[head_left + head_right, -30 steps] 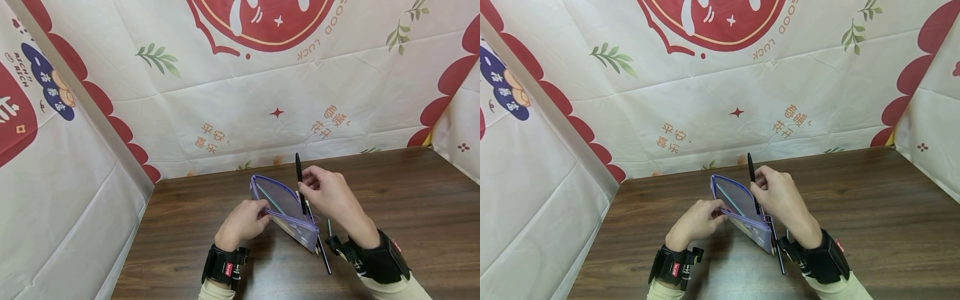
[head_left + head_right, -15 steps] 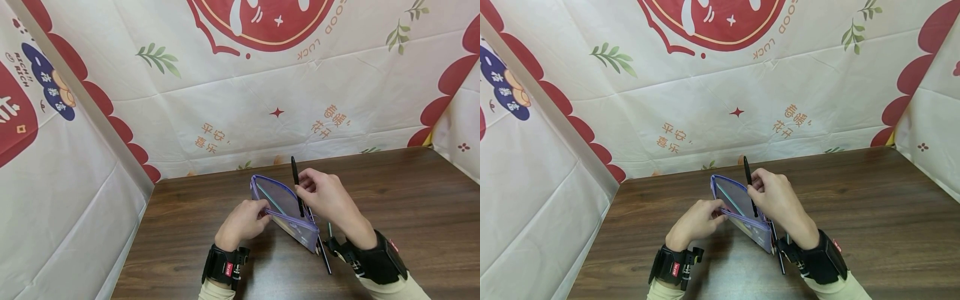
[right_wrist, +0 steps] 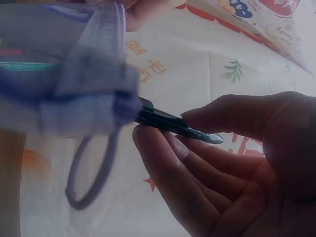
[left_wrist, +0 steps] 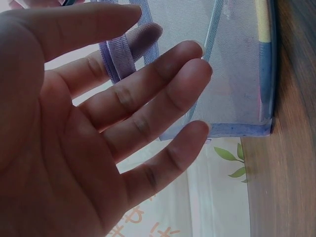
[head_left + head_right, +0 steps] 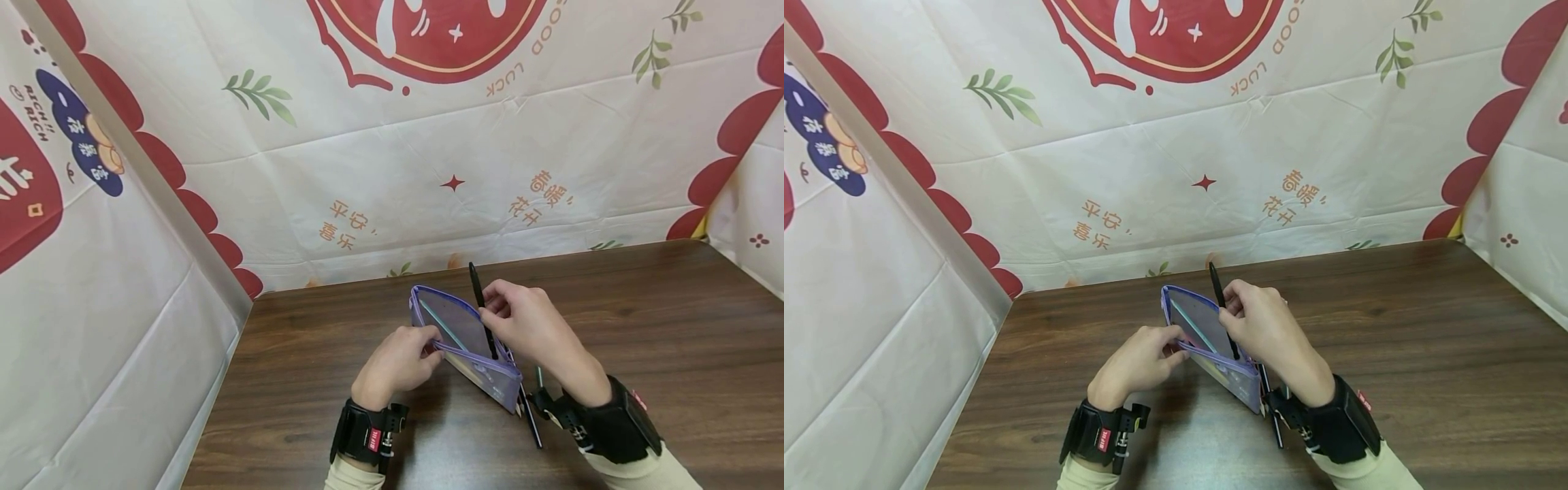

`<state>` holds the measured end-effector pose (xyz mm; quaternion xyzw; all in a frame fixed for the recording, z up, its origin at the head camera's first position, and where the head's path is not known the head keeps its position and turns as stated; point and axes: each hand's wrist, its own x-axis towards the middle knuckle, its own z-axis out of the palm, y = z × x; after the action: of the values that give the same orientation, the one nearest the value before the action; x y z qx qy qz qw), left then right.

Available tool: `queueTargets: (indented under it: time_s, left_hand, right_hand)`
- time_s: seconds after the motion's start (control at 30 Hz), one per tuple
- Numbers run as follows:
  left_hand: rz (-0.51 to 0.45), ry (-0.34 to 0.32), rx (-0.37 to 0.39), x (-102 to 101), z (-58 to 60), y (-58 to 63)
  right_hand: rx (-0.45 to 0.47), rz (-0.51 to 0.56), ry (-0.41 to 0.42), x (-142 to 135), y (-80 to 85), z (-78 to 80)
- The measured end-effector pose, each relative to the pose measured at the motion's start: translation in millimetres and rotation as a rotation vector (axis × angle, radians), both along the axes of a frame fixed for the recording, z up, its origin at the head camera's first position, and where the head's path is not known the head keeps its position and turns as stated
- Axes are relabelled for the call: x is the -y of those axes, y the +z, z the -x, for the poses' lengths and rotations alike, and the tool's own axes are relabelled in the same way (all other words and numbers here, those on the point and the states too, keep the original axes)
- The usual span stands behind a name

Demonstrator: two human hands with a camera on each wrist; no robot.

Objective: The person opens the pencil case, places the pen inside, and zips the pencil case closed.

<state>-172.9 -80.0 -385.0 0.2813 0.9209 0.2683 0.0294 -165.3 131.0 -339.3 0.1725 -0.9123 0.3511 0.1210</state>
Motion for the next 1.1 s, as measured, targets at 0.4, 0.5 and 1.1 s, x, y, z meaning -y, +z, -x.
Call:
queueTargets:
  time_s: [0.4,0.5,1.1]
  left_hand:
    - [0.004,0.006,0.002,-0.5,-0.3,0.2]
    - [0.004,0.009,-0.001,-0.7,-0.4,0.2]
    - [0.008,0.022,0.003,-0.5,-0.1,0.8]
  right_hand:
    - [0.025,-0.018,0.026,3.2,-4.6,1.3]
    - [0.012,-0.023,0.03,3.9,-6.1,1.8]
    - [0.013,-0.076,0.042,6.6,-10.7,4.6]
